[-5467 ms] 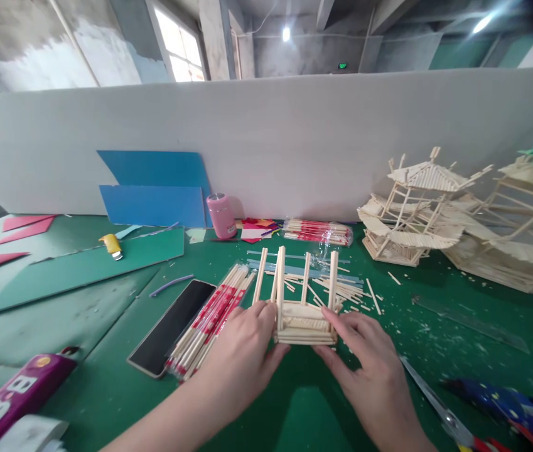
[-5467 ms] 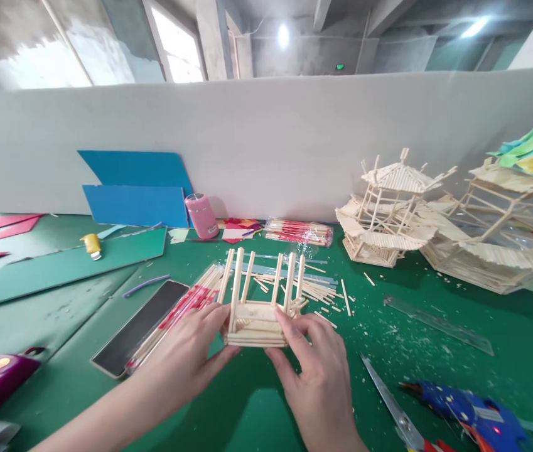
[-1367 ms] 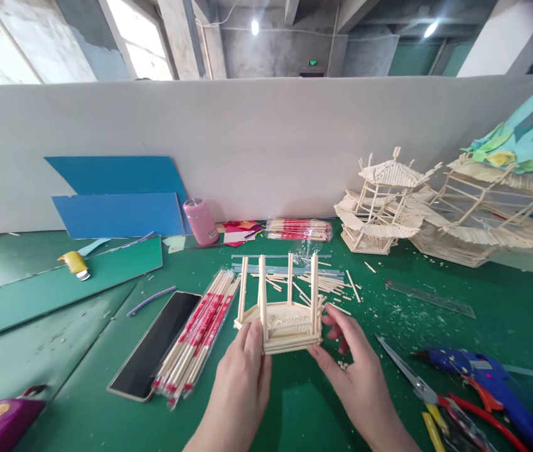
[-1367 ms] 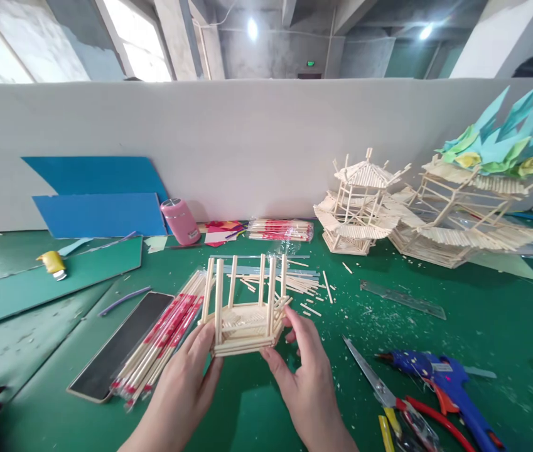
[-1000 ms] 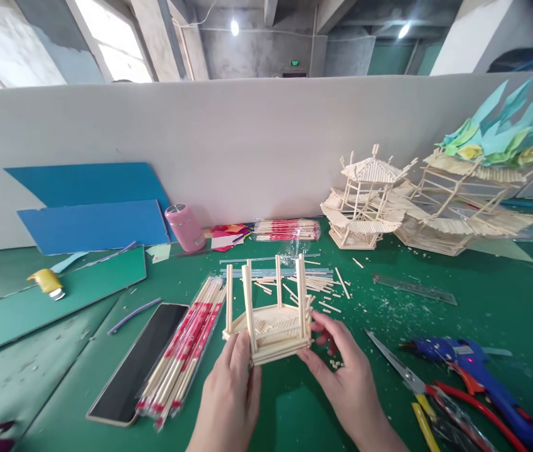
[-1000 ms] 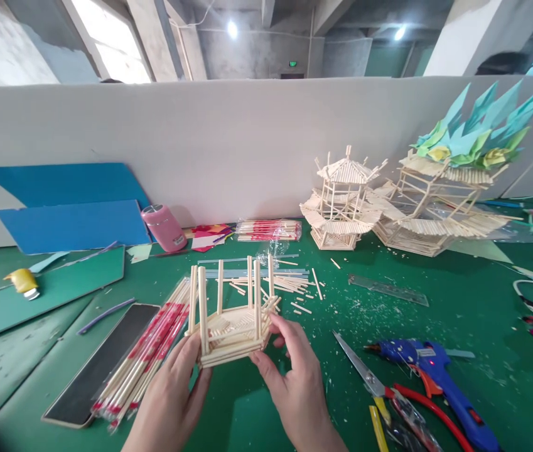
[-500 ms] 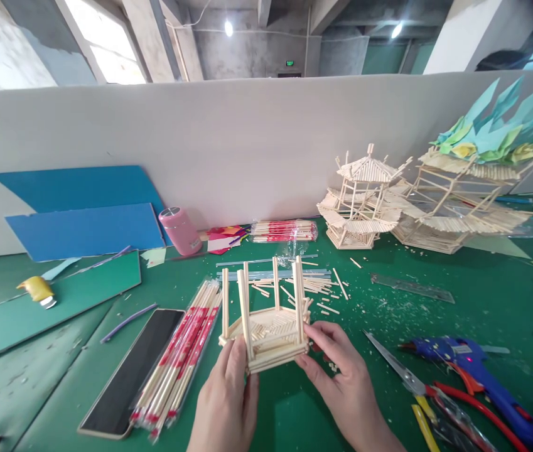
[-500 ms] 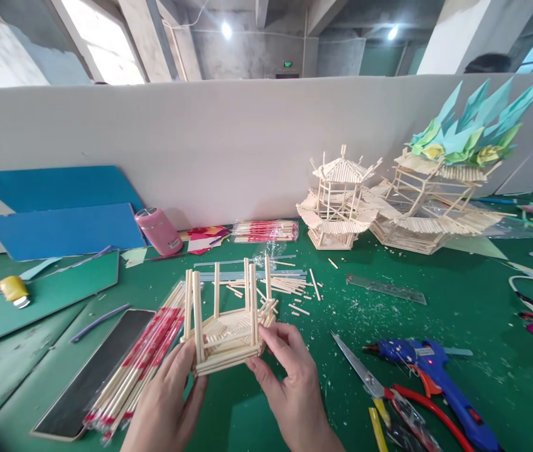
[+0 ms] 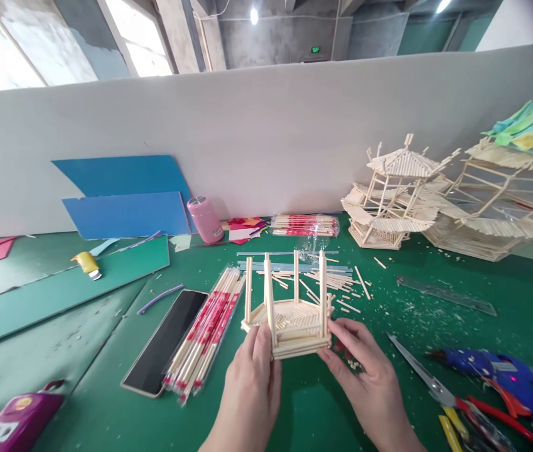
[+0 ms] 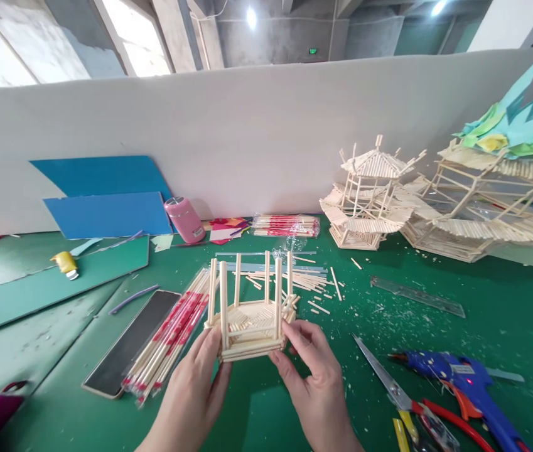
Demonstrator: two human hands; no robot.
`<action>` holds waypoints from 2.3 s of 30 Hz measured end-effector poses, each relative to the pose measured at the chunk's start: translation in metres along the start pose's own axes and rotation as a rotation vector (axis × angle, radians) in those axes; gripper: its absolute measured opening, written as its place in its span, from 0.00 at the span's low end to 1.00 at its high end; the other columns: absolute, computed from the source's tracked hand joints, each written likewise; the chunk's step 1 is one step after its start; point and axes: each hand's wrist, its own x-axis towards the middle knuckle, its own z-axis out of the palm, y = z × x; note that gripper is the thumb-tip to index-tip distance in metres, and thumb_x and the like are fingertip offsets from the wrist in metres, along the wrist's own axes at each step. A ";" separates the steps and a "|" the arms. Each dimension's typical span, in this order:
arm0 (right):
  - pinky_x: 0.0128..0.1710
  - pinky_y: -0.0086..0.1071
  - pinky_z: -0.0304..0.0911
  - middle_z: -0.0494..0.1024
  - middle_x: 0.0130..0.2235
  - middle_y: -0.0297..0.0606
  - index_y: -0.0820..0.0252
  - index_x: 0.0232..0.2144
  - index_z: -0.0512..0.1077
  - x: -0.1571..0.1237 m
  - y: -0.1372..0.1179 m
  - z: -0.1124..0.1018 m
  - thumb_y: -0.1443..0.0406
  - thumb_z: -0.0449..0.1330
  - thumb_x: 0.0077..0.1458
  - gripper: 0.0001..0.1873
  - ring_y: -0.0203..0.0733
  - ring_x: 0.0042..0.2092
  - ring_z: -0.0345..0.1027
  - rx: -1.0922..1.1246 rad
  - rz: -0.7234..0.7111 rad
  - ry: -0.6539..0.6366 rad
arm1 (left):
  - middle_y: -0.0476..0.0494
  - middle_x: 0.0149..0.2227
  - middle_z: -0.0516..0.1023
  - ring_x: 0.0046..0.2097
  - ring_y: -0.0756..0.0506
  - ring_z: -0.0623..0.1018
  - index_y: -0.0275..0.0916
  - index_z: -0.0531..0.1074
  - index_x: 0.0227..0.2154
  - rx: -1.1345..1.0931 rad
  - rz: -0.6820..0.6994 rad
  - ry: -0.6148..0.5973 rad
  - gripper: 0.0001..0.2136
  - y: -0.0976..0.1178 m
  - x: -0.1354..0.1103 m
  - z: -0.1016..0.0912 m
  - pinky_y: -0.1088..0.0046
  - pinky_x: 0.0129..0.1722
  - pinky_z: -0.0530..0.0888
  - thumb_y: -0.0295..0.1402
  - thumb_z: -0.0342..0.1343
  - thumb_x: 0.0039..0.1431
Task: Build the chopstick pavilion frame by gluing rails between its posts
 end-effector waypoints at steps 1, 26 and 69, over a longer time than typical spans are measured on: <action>0.33 0.24 0.67 0.68 0.42 0.38 0.53 0.48 0.68 0.000 0.000 0.000 0.68 0.57 0.54 0.18 0.33 0.35 0.66 -0.007 -0.001 0.004 | 0.30 0.37 0.74 0.38 0.38 0.79 0.33 0.58 0.46 -0.001 0.000 -0.003 0.14 0.000 0.000 0.000 0.65 0.32 0.78 0.23 0.42 0.55; 0.30 0.26 0.68 0.68 0.42 0.39 0.52 0.49 0.67 -0.002 0.000 -0.001 0.68 0.57 0.54 0.19 0.33 0.32 0.66 0.004 0.021 0.003 | 0.30 0.37 0.75 0.36 0.39 0.79 0.33 0.58 0.46 0.073 0.015 0.047 0.14 0.004 -0.005 0.004 0.66 0.29 0.79 0.24 0.41 0.56; 0.33 0.27 0.66 0.67 0.47 0.41 0.53 0.53 0.60 0.006 -0.011 -0.006 0.66 0.50 0.59 0.19 0.35 0.37 0.67 0.039 0.132 -0.012 | 0.46 0.33 0.74 0.32 0.47 0.73 0.38 0.67 0.43 -0.504 -0.342 -0.325 0.12 -0.047 0.028 -0.036 0.73 0.35 0.72 0.31 0.47 0.56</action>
